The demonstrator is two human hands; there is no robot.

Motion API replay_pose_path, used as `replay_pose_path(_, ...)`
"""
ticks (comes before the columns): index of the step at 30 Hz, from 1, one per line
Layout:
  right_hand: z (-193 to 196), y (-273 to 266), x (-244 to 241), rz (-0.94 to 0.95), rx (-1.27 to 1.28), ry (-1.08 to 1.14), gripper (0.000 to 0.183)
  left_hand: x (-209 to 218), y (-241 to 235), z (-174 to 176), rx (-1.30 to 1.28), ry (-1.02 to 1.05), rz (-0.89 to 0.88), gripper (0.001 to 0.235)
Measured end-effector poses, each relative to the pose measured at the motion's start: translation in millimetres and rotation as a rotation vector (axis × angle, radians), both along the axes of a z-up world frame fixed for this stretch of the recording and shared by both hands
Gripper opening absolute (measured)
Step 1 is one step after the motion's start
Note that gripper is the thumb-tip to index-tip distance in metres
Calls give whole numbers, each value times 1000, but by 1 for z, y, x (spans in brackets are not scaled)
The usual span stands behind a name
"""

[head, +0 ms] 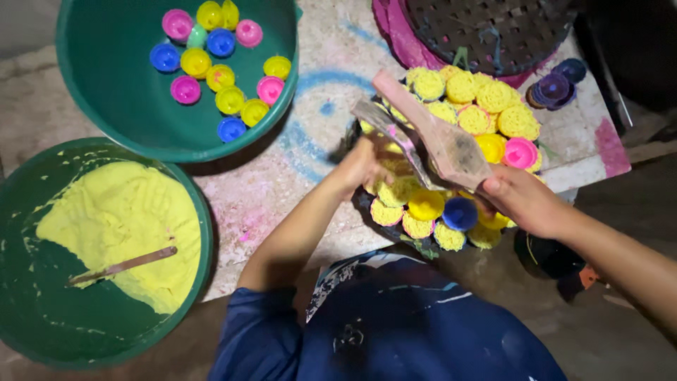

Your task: The person fills small colorful plastic molds with yellow paste using a handheld dispenser and a wooden stick. They repeatedly scoop paste from a green basin, load the dispenser, and press the paste into each mold arranged in a circular tray.

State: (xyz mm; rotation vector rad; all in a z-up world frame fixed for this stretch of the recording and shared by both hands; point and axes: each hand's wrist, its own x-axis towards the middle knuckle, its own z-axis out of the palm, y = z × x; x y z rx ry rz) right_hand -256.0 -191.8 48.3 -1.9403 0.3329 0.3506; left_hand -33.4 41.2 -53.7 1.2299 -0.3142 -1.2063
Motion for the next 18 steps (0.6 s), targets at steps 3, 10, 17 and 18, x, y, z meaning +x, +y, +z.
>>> replay_pose_path(3,-18,-4,-6,-61,1,-61,70,-23,12,-17,38,-190,-20,54)
replay_pose_path(10,-19,-20,-13,-168,47,-124,73,-60,68,32,294,-1446,-36,65)
replay_pose_path(17,20,-30,-1,-110,354,379,67,-14,-48,52,-773,366,354,41)
replay_pose_path(18,26,-29,3,-115,412,461,68,-14,-69,53,-832,422,392,35)
